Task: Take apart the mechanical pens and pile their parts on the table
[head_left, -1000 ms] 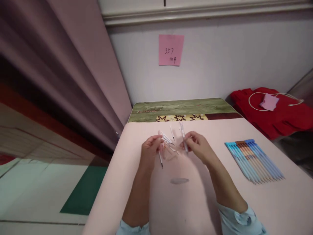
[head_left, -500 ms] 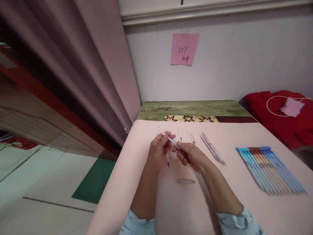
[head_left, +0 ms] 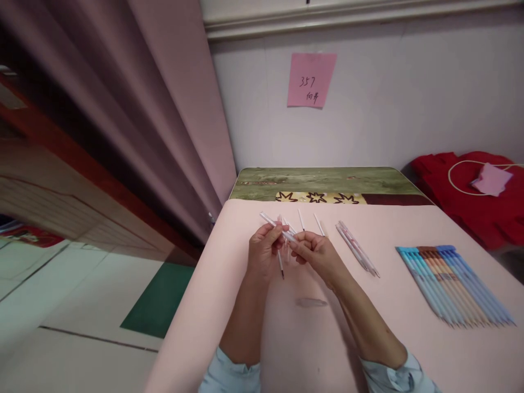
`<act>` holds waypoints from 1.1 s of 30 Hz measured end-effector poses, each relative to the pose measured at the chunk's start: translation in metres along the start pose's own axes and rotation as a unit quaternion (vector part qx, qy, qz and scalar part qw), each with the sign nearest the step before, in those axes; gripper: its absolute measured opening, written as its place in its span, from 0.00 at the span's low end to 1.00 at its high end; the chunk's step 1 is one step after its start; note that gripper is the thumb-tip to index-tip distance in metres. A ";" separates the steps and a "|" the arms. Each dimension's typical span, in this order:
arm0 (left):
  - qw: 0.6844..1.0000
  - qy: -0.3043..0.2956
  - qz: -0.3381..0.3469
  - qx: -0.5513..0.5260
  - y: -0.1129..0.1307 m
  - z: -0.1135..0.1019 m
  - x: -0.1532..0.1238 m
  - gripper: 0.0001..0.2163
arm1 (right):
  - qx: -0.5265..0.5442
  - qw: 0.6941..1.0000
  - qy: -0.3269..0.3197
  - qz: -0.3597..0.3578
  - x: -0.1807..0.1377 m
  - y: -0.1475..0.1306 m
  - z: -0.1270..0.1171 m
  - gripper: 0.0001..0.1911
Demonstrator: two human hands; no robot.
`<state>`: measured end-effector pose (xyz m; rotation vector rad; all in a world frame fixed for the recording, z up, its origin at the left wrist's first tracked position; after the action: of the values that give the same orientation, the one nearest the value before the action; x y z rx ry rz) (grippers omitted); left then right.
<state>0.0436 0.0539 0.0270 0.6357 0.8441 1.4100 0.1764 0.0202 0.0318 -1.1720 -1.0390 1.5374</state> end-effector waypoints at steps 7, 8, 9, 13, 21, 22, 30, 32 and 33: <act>1.000 -0.023 -0.011 -0.002 -0.001 0.003 0.000 0.13 | -0.046 0.997 0.015 0.063 -0.001 0.000 -0.002 0.30; 1.000 -0.021 -0.011 -0.002 -0.002 0.003 0.000 0.13 | -0.039 0.998 0.018 0.051 -0.001 -0.001 -0.002 0.28; 1.000 -0.017 -0.010 -0.005 -0.002 0.003 0.000 0.13 | -0.028 0.999 0.025 0.033 0.000 -0.003 -0.002 0.25; 1.000 -0.007 -0.004 -0.014 -0.003 0.003 0.000 0.13 | -0.005 0.999 0.044 -0.002 0.001 -0.003 -0.004 0.27; 1.000 -0.011 -0.004 -0.005 -0.005 0.002 0.001 0.13 | -0.026 0.999 0.027 0.032 -0.001 -0.005 -0.002 0.24; 1.000 -0.008 -0.005 -0.007 -0.005 0.002 0.001 0.13 | -0.021 0.999 0.041 0.019 -0.001 -0.006 -0.002 0.24; 1.000 -0.022 0.004 0.010 -0.005 0.004 0.000 0.13 | -0.034 0.997 0.035 0.059 0.001 -0.001 -0.004 0.26; 1.000 -0.020 0.007 0.016 -0.005 0.004 0.000 0.13 | -0.026 0.998 0.051 0.031 0.002 -0.002 -0.004 0.23; 1.000 -0.018 0.009 0.017 -0.005 0.003 0.000 0.13 | -0.020 0.998 0.059 0.020 0.001 -0.003 -0.004 0.23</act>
<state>0.0493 0.0539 0.0244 0.6937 0.8369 1.3981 0.1801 0.0225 0.0334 -1.3025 -0.9758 1.4661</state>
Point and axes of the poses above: each hand's wrist, its own x-axis towards the middle knuckle, its own z-axis out of the palm, y = z × x, the point moved 2 cm from there along x, towards the middle knuckle, and after that the axes turned 4 degrees about z, right-handed, at the moved point
